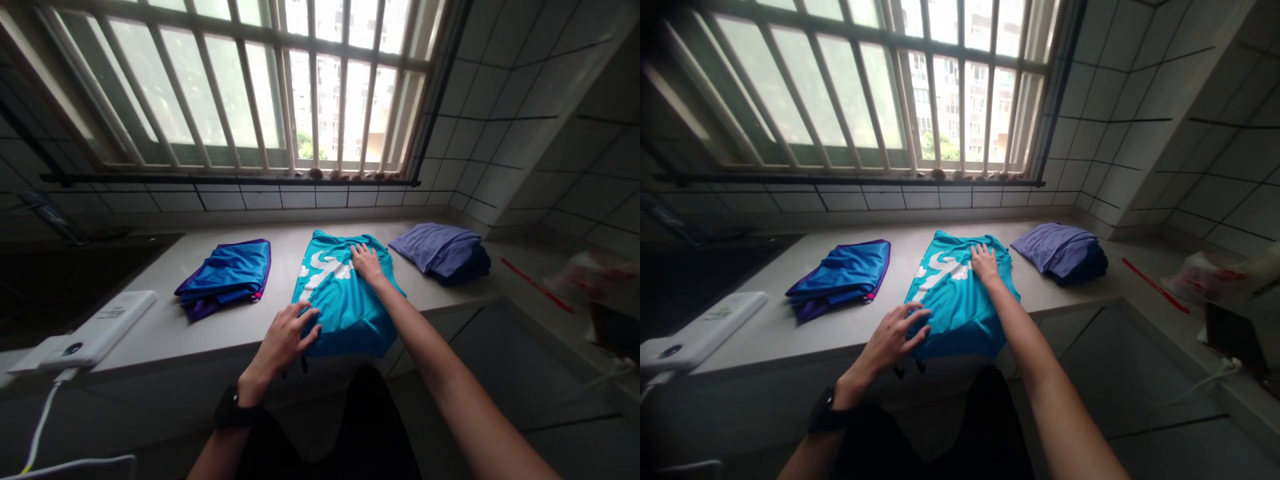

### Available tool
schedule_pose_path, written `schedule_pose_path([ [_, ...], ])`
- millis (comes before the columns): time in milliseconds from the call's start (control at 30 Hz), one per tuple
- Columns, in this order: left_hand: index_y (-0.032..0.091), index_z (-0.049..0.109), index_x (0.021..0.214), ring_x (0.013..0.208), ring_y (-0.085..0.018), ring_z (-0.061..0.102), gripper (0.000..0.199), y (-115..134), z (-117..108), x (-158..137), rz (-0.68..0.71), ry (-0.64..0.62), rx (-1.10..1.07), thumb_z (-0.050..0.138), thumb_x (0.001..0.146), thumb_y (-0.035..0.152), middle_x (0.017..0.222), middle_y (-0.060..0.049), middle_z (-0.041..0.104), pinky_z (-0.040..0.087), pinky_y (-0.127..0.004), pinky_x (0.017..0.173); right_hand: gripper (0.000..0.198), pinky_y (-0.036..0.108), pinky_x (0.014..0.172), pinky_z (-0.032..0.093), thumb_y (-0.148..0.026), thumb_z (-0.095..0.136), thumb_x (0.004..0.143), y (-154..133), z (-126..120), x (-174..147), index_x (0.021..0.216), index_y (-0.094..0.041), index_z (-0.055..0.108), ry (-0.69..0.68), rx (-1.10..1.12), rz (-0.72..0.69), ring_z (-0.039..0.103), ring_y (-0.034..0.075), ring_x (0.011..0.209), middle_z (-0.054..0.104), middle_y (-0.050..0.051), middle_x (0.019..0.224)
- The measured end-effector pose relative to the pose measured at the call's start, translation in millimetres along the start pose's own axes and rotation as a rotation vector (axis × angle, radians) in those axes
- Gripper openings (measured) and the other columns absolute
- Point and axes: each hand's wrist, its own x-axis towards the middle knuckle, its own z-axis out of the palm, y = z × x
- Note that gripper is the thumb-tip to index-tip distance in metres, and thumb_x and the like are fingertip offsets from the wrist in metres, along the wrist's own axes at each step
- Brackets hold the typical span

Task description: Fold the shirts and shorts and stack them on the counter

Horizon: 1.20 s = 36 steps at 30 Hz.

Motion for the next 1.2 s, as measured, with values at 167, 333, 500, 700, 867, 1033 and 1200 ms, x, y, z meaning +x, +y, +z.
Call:
schedule_pose_path([
  [167,0.031,0.053,0.154,0.137,-0.035,0.057,0.081,-25.8,18.2,-25.4,0.156,-0.01,0.008,0.08,0.082,0.055,0.154,-0.01,0.059,0.05,-0.048,0.111,0.046,0.043,0.114,0.046,-0.005,0.041,0.101,-13.1,-17.4,-52.0,0.14,-0.016,0.064,0.071,0.071,-0.024,0.057,0.028,0.136,0.063,0.016,0.147],
  [333,0.031,0.044,0.16,0.143,-0.033,0.053,0.083,-33.5,29.4,-33.3,0.217,0.032,0.091,0.074,0.083,0.022,0.158,-0.01,0.055,0.048,-0.045,0.114,0.032,0.04,0.109,0.049,-0.028,0.061,0.101,-14.1,-17.6,-167.4,0.132,-0.024,0.068,0.161,0.298,-0.303,0.064,0.025,0.126,0.07,0.01,0.134],
  [500,0.032,0.049,0.157,0.142,-0.028,0.055,0.079,-33.0,30.8,-29.2,0.205,0.048,0.123,0.054,0.084,0.001,0.156,-0.007,0.058,0.052,-0.04,0.107,0.07,0.051,0.125,0.031,-0.018,0.073,0.089,-16.4,39.0,-225.8,0.155,-0.024,0.05,0.359,0.166,-0.325,0.049,0.03,0.147,0.057,0.012,0.156],
  [700,0.03,0.065,0.139,0.126,-0.024,0.066,0.07,-34.2,22.0,-29.5,0.201,0.07,0.027,0.043,0.084,-0.006,0.138,-0.006,0.07,0.057,-0.038,0.099,0.047,0.044,0.127,0.026,-0.001,0.048,0.098,-25.2,71.7,-209.4,0.135,-0.024,0.065,0.77,0.163,-0.303,0.06,0.02,0.137,0.074,0.007,0.134],
  [867,0.027,0.066,0.135,0.102,-0.021,0.073,0.059,-32.3,15.4,-46.4,0.174,0.165,-0.075,0.042,0.089,-0.001,0.114,-0.006,0.076,0.061,-0.036,0.091,0.037,0.037,0.107,0.048,-0.004,0.046,0.102,-22.3,46.1,-221.0,0.122,-0.025,0.069,0.793,0.333,-0.331,0.071,0.018,0.116,0.078,0.004,0.117],
  [1033,0.028,0.069,0.132,0.099,-0.023,0.075,0.045,-25.7,-3.1,-67.6,0.133,0.22,-0.246,0.048,0.094,0.013,0.111,-0.007,0.078,0.062,-0.033,0.085,0.03,0.034,0.086,0.059,-0.013,0.05,0.102,-20.0,0.8,-238.7,0.117,-0.029,0.071,0.594,0.65,-0.265,0.073,0.02,0.097,0.076,0.005,0.105],
  [1200,0.028,0.077,0.102,0.074,-0.019,0.074,0.019,-5.6,-62.8,-64.3,0.018,0.117,-0.446,0.065,0.093,0.039,0.089,-0.001,0.08,0.059,-0.027,0.068,0.027,0.036,0.091,0.06,-0.024,0.053,0.101,-12.2,-64.3,-240.7,0.118,-0.03,0.072,0.059,0.933,-0.201,0.074,0.023,0.102,0.076,0.005,0.109],
])
